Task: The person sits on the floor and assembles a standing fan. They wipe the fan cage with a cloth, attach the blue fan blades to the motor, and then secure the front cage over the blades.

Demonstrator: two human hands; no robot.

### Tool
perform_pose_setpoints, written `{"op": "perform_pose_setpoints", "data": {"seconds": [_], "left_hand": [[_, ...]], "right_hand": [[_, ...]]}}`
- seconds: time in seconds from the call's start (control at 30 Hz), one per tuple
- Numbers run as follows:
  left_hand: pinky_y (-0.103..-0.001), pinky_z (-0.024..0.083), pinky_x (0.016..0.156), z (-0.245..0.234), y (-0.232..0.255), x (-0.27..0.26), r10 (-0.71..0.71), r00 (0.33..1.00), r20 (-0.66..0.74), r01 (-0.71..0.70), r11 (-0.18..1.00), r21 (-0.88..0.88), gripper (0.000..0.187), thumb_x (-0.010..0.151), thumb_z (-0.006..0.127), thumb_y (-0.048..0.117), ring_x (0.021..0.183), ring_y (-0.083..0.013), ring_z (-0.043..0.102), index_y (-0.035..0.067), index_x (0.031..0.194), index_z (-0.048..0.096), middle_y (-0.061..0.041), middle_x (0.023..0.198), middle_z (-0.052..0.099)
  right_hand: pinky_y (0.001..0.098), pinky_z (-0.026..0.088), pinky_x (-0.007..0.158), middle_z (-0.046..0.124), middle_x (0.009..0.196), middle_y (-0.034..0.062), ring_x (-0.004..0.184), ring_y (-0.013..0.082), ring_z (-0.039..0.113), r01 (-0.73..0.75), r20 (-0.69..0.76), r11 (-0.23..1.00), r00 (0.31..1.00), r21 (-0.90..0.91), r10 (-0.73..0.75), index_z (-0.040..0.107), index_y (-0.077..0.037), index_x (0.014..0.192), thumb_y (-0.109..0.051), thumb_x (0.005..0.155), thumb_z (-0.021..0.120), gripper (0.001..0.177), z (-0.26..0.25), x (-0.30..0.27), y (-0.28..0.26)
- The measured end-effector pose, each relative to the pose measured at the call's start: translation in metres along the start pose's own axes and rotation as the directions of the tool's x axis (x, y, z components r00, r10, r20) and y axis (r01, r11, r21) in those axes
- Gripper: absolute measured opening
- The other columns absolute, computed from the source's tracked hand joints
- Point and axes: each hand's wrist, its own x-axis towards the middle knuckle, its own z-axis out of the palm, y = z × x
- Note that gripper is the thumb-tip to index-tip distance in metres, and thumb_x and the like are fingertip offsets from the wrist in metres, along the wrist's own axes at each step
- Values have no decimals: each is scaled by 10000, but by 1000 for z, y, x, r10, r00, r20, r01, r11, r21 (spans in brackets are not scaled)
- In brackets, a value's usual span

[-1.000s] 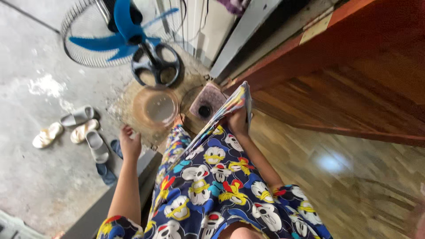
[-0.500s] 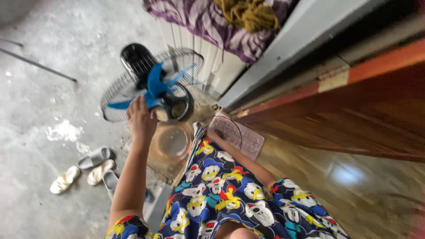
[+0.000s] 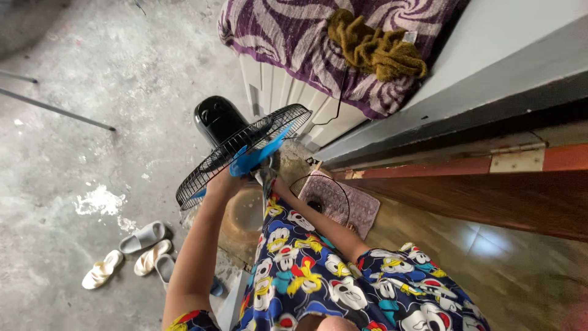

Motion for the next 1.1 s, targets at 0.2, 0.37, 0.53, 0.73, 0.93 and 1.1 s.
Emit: {"op": "perform_pose_setpoints", "data": {"seconds": [0.2,0.37,0.53,0.73,0.93,1.1], "left_hand": [[-495,497,1017,0,-6,0,129,992,12,-128,987,-100,791,716,865,254,1242,-411,595,236,1437,538,-163,1382,612],[-489,489,1008,-12,-1,9,-92,970,226,103,994,-34,735,811,821,239,1251,-395,581,248,1474,506,-152,1418,578],[-455,477,1049,-15,2,12,144,988,55,-122,948,-293,739,799,809,148,1283,-386,582,167,1474,509,-173,1406,596],[-464,457,1056,12,-11,12,140,990,-13,-138,950,-279,749,786,835,160,1289,-396,561,123,1455,501,-194,1398,593],[-476,453,1048,46,-35,1,138,990,9,-131,956,-264,732,781,812,151,1261,-403,565,105,1446,511,-205,1366,606],[-469,470,1019,49,-43,-5,111,993,50,-91,950,-299,714,781,775,124,1216,-389,589,109,1446,513,-200,1316,624]], "right_hand": [[447,529,872,719,1084,220,993,351,682,-141,155,987,976,-72,150,641,6,1222,-219,966,626,341,25,12,100],[451,518,842,717,1045,240,934,385,682,-260,163,945,960,198,230,659,27,1194,-261,983,611,360,46,23,147],[468,542,849,740,986,269,937,427,717,-77,179,997,981,-1,76,703,5,1070,-227,953,611,276,46,27,160],[472,532,857,696,1005,272,982,445,683,4,47,996,999,-87,0,643,5,1080,-136,956,565,203,42,15,167],[486,574,748,737,1024,235,897,364,684,-398,384,913,859,87,338,703,-9,1121,-80,780,659,351,10,-22,179],[367,537,921,753,1140,144,1006,201,694,-78,299,997,951,2,74,707,-45,1192,-251,979,620,308,7,0,174]]}}
